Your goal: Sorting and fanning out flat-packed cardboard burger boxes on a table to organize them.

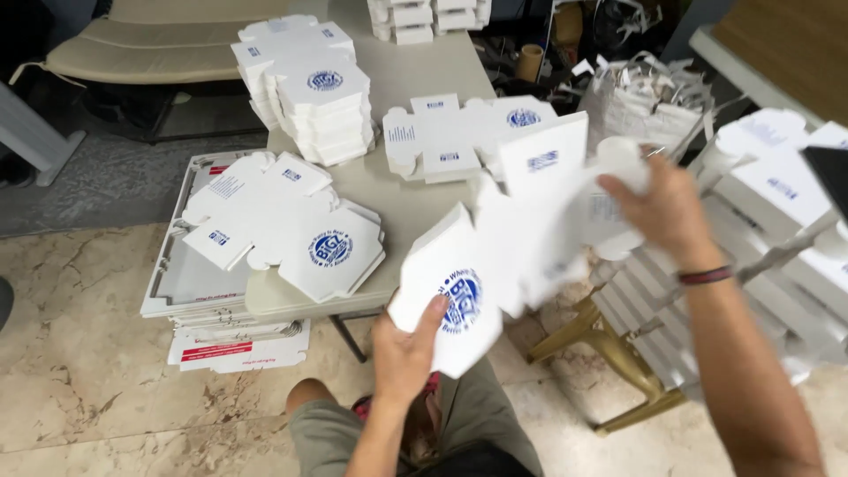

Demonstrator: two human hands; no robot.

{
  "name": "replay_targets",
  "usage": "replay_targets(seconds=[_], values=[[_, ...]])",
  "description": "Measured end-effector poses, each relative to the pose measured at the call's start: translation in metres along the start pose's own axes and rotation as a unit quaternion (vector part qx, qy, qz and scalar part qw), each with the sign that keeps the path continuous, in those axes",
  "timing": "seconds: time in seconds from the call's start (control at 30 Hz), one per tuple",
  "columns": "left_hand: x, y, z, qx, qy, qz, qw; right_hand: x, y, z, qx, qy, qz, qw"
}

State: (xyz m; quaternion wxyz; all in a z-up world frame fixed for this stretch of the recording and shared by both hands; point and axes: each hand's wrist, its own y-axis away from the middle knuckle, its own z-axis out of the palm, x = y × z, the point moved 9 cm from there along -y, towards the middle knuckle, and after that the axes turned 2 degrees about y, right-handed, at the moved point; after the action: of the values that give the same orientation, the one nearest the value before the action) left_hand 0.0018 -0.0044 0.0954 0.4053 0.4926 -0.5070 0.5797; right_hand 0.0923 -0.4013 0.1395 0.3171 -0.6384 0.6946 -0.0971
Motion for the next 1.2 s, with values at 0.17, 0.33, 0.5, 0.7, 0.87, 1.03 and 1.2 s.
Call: replay_targets(seconds=[0.17, 0.33, 0.5, 0.7, 0.87, 1.03, 1.2], values=[[-0.019, 0.047, 0.010, -0.056, 0.381, -0.158, 0.909, -0.018, 0.073, 0.013, -0.298, -0.240, 0.182, 0.906], [-0.125, 0.095, 0.016, -0.120, 0.594, -0.214, 0.766, -0.090, 0.157, 0.063, -0.310, -0.396, 0.096, 0.859], [-0.268, 0.121, -0.031, -0.142, 0.639, -0.243, 0.716, -0.001, 0.265, 0.274, -0.367, -0.449, 0.194, 0.791], [-0.450, 0.192, -0.188, 0.038, 0.488, -0.332, 0.806, -0.156, 0.245, 0.289, -0.431, -0.440, 0.091, 0.782], [-0.459, 0.235, -0.289, 0.154, 0.385, -0.372, 0.830, -0.293, 0.219, 0.234, -0.548, -0.259, -0.077, 0.792], [-0.422, 0.239, -0.387, 0.196, -0.126, -0.395, 0.889, -0.334, 0.248, 0.267, -0.578, 0.015, -0.240, 0.780], [-0.185, 0.092, -0.246, 0.172, -0.274, -0.060, 0.944, -0.382, 0.241, 0.246, -0.495, -0.073, -0.370, 0.782]])
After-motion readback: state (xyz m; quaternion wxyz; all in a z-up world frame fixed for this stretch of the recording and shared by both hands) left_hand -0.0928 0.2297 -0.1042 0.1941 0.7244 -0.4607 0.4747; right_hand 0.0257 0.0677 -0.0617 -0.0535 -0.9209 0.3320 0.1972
